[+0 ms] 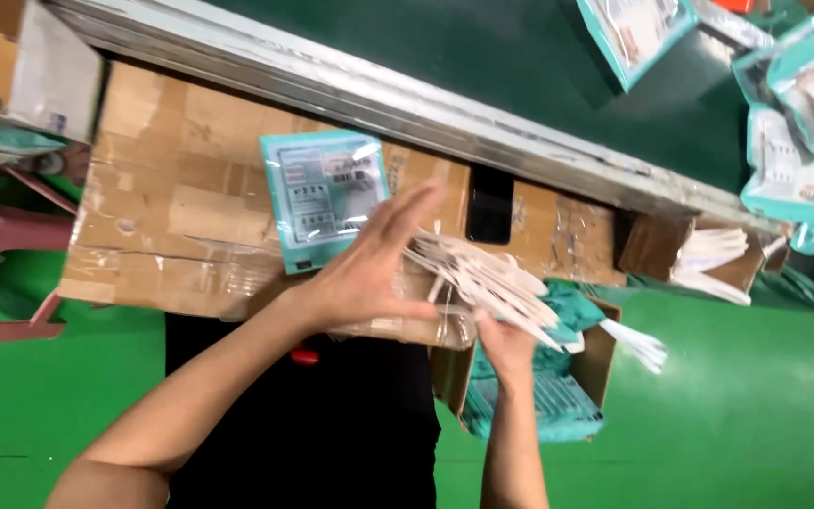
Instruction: The recorder is packing white masks into green pouches at a production facility.
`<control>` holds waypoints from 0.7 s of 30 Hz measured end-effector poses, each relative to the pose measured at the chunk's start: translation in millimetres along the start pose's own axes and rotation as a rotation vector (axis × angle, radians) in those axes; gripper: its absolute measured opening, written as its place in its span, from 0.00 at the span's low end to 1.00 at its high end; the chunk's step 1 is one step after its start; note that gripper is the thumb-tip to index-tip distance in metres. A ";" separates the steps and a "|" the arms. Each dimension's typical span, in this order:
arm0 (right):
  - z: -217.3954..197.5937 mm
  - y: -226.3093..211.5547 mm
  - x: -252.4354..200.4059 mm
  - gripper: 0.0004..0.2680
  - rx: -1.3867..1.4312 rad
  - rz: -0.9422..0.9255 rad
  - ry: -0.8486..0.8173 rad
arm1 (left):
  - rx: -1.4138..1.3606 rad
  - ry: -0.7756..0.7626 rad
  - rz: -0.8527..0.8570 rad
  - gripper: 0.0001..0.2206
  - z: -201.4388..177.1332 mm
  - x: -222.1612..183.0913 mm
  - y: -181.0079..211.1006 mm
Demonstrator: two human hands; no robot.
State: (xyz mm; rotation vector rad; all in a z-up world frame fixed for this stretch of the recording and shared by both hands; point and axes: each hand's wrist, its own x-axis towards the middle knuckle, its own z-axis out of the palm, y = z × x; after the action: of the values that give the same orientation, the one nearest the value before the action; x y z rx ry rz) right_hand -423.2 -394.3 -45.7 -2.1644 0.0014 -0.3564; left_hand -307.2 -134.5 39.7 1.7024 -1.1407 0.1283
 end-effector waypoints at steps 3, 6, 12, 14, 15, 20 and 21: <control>19.1 -36.6 11.4 0.28 0.321 0.096 -0.021 | -0.081 -0.102 -0.356 0.66 50.5 -32.2 -45.1; 32.9 -25.0 11.4 0.40 0.264 0.073 -0.008 | 0.015 -0.267 -0.475 0.68 69.0 -39.7 -65.4; 50.6 -25.8 9.6 0.43 0.397 0.163 0.047 | -0.126 -0.188 -0.588 0.63 84.2 -44.5 -53.0; 49.4 -23.6 9.2 0.43 0.360 0.000 -0.006 | -0.385 -0.130 -0.668 0.55 89.0 -53.8 -55.4; 49.6 -8.6 4.3 0.43 0.362 -0.004 -0.009 | -0.381 -0.125 -0.669 0.55 93.3 -55.4 -60.3; 74.2 66.3 -34.7 0.21 0.295 0.104 0.021 | -0.134 0.219 -0.621 0.33 121.6 -76.8 -64.7; 75.2 68.7 -31.2 0.21 0.299 0.096 0.012 | -0.127 0.229 -0.622 0.33 105.8 -73.8 -57.2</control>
State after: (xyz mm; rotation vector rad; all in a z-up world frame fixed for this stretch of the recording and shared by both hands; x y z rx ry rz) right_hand -424.9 -369.9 -149.4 -1.8594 0.0557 -0.2945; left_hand -349.5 -171.2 -89.8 1.7975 -0.4101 -0.1332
